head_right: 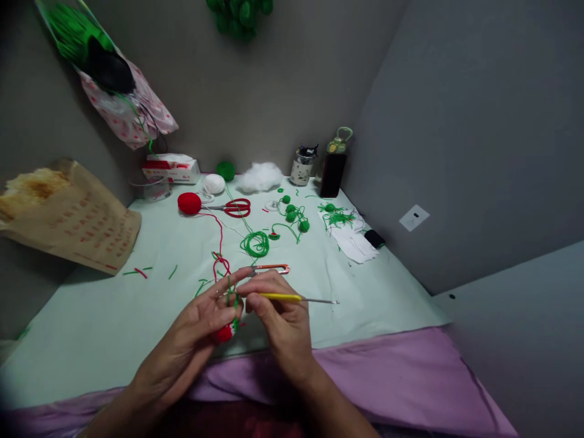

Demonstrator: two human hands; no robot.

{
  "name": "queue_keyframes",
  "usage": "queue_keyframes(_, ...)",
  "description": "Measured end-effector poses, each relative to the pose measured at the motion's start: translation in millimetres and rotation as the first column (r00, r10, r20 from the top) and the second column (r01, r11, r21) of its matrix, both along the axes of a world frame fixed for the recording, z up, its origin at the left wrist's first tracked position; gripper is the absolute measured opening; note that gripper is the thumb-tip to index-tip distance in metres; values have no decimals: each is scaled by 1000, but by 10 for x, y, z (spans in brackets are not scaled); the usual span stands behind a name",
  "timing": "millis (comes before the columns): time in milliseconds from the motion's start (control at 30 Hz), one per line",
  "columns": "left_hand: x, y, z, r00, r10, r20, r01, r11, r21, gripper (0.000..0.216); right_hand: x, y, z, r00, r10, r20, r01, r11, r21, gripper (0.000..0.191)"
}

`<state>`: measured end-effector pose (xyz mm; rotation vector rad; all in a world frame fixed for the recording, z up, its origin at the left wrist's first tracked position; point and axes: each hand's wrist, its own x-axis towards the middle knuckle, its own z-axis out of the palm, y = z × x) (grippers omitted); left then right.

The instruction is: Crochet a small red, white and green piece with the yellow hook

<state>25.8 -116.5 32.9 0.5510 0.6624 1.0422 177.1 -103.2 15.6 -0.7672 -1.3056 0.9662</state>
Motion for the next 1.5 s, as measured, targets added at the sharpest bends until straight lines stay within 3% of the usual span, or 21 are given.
queue_keyframes(167, -115, 40, 25, 988, -79, 134, 87, 995, -50, 52, 148, 52, 48, 975, 23, -223, -49, 993, -111, 14)
queue_keyframes(267, -102, 34, 38, 994, -61, 92, 66, 997, -46, 50, 172, 63, 63, 940, 46, -337, -115, 976, -187, 15)
queue_keyframes(333, -50, 16, 27, 1000, -28, 1, 28, 1000, 5, 50, 140, 55, 47, 954, 70, -292, -126, 976, -177, 15)
queue_keyframes(433, 32, -11, -32, 991, 52, -124, -38, 993, 108, 47, 71, 49, 7, 991, 92, -100, -103, 988, -111, 13)
queue_keyframes(533, 57, -17, -109, 978, 88, -191, -60, 987, 148, 45, 31, 72, -11, 1000, 26, 0, -26, 998, -60, 13)
queue_keyframes(700, 29, 7, -126, 983, 24, -179, -3, 994, 113, 41, 44, 151, -3, 989, -126, 76, 126, 992, 5, 14)
queue_keyframes(833, 8, 29, -73, 994, 55, -95, -56, 998, -3, 48, 119, 237, -6, 991, -118, -63, 104, 975, -195, 16)
queue_keyframes(933, -20, 46, -63, 990, 117, -85, -123, 990, -65, 51, 173, 234, 2, 949, -210, -234, 138, 948, -288, 18)
queue_keyframes(1033, -31, 57, -81, 980, 175, -94, -181, 981, -65, 53, 173, 102, 23, 973, -147, -177, 117, 978, -173, 16)
queue_keyframes(1167, -8, 53, -99, 971, 216, -106, -221, 974, -39, 56, 126, -122, 52, 993, -48, 106, 42, 997, 60, 18)
queue_keyframes(1267, 6, 45, -99, 966, 234, -114, -237, 972, -10, 54, 115, -198, 68, 977, -62, 206, 38, 992, 118, 19)
queue_keyframes(1500, -15, 31, -106, 963, 221, -157, -218, 975, 40, 48, 146, -210, 75, 953, -133, 271, 81, 978, 194, 22)
